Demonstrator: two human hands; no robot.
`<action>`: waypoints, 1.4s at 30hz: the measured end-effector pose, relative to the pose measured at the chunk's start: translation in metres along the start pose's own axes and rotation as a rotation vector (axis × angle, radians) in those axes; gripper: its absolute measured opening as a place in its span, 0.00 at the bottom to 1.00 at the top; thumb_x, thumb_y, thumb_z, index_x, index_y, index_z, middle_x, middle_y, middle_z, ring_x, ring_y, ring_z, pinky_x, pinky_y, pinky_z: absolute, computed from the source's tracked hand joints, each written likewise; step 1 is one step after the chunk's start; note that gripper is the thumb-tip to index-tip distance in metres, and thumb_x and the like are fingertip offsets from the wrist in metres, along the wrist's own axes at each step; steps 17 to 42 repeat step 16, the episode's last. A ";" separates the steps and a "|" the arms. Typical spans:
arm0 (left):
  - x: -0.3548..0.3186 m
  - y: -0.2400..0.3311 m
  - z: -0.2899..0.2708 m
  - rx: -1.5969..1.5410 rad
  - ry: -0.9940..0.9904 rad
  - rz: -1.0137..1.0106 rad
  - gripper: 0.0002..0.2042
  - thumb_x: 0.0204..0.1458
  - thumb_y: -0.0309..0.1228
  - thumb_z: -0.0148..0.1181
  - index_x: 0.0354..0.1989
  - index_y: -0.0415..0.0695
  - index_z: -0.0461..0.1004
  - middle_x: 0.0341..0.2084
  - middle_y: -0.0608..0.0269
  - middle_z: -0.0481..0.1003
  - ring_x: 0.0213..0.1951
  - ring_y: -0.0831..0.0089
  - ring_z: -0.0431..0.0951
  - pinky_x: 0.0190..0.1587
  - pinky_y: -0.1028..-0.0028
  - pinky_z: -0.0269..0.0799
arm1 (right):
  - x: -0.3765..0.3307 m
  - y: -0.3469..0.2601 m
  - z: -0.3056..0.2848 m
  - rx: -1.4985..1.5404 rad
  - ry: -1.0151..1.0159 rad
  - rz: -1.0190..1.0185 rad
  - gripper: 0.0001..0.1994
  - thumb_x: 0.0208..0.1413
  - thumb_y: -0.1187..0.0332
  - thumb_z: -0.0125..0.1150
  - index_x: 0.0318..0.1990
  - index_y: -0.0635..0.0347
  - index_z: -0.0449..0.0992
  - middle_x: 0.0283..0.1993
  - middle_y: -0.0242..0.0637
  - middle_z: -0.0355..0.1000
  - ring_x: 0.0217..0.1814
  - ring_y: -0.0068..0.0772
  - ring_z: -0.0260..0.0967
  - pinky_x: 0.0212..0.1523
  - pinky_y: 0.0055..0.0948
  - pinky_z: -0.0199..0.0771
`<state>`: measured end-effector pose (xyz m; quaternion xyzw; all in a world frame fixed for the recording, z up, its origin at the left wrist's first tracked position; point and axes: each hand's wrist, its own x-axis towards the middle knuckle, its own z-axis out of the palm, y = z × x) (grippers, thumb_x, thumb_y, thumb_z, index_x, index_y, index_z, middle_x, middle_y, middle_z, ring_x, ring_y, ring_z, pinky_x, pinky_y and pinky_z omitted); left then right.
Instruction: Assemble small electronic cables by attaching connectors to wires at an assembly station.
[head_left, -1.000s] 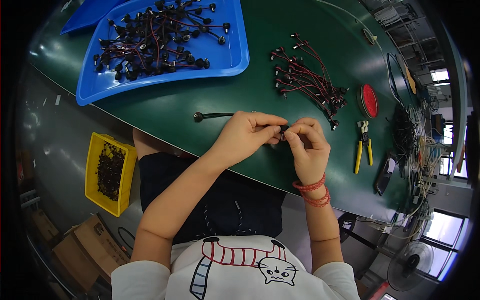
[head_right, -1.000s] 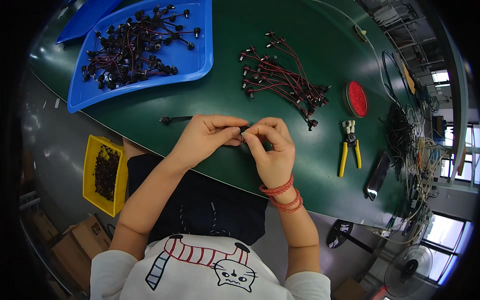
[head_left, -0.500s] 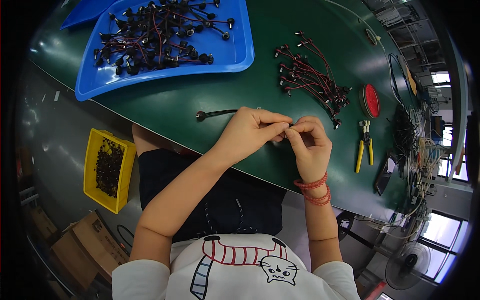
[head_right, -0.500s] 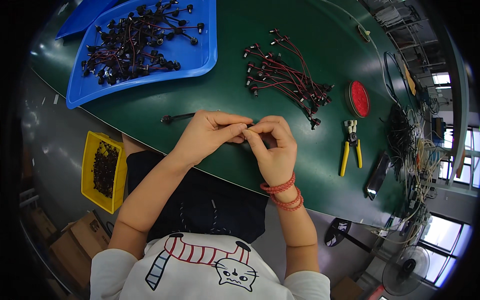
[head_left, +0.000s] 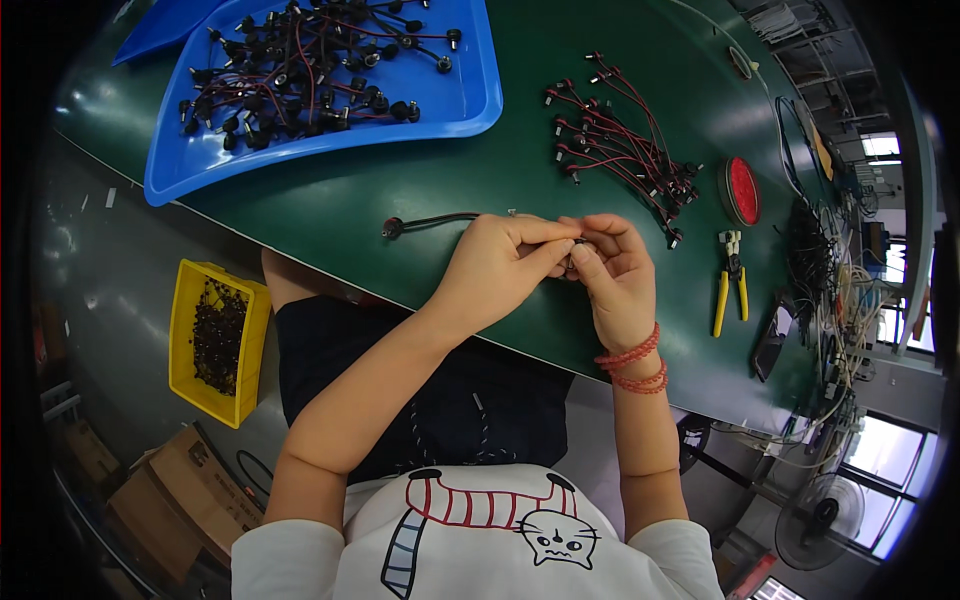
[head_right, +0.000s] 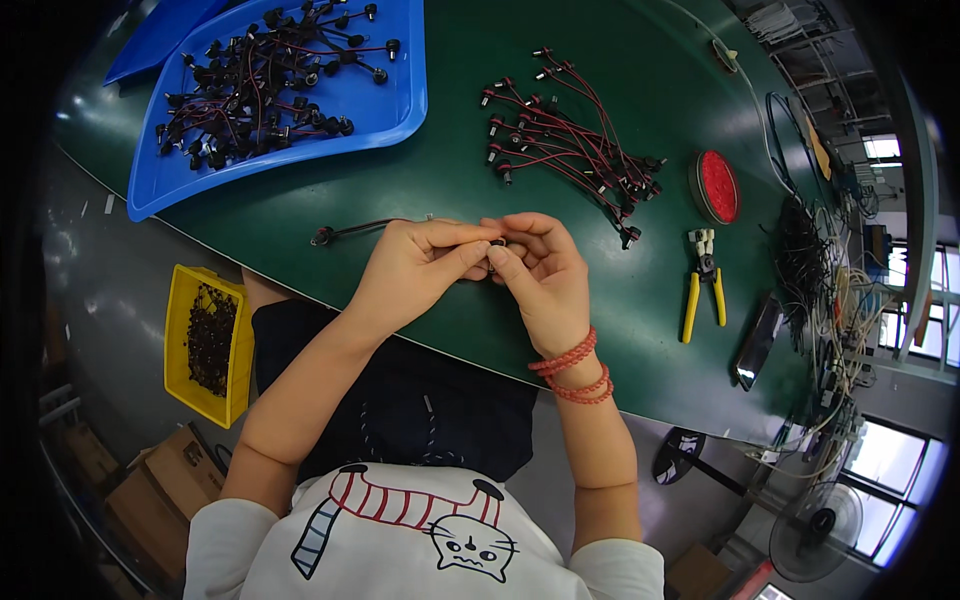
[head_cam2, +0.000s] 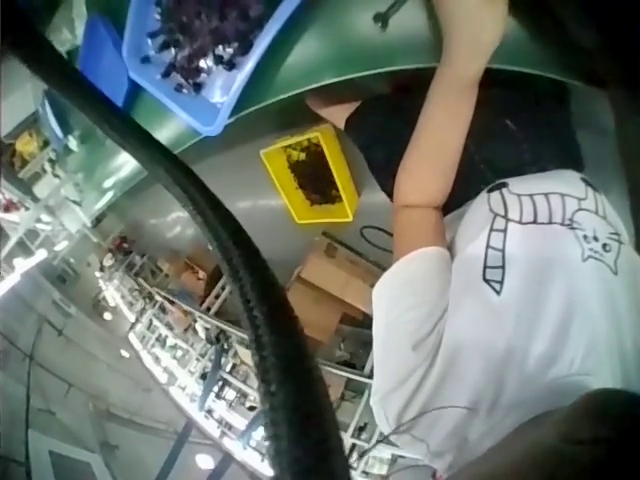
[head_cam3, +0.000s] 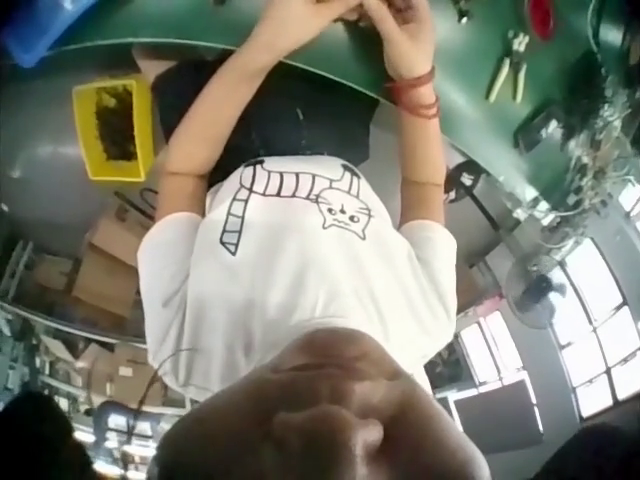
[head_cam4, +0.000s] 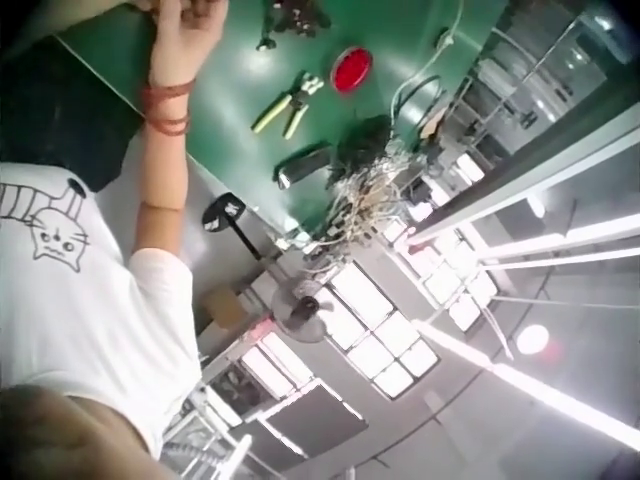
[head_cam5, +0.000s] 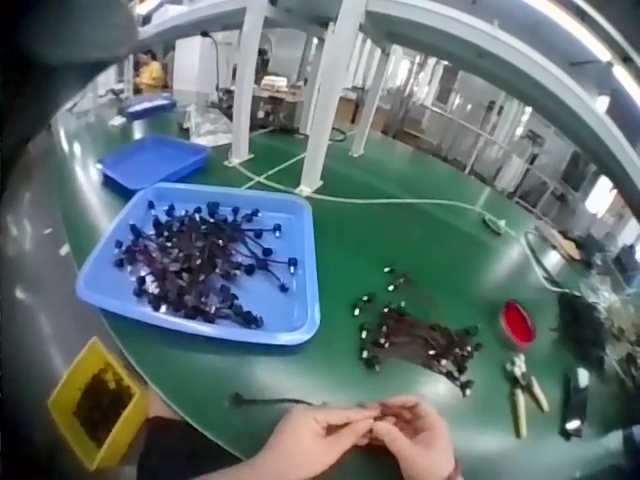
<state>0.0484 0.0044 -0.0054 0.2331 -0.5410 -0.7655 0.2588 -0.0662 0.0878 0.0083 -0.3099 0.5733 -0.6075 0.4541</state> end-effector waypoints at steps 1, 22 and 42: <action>-0.001 0.001 0.002 0.001 -0.003 -0.001 0.09 0.43 0.22 0.51 0.35 0.33 0.69 0.31 0.57 0.70 0.28 0.78 0.72 0.32 0.82 0.70 | 0.000 0.000 -0.001 0.065 0.010 0.009 0.14 0.45 0.80 0.49 0.41 0.64 0.58 0.43 0.42 0.62 0.36 0.21 0.61 0.36 0.19 0.64; -0.008 0.032 0.010 0.873 -0.151 0.440 0.12 0.39 0.23 0.55 0.36 0.41 0.69 0.31 0.61 0.66 0.30 0.74 0.72 0.29 0.80 0.68 | -0.010 -0.004 -0.018 0.110 -0.137 0.079 0.16 0.48 0.74 0.48 0.45 0.64 0.56 0.44 0.41 0.59 0.43 0.26 0.60 0.41 0.19 0.62; -0.008 0.032 0.010 0.873 -0.151 0.440 0.12 0.39 0.23 0.55 0.36 0.41 0.69 0.31 0.61 0.66 0.30 0.74 0.72 0.29 0.80 0.68 | -0.010 -0.004 -0.018 0.110 -0.137 0.079 0.16 0.48 0.74 0.48 0.45 0.64 0.56 0.44 0.41 0.59 0.43 0.26 0.60 0.41 0.19 0.62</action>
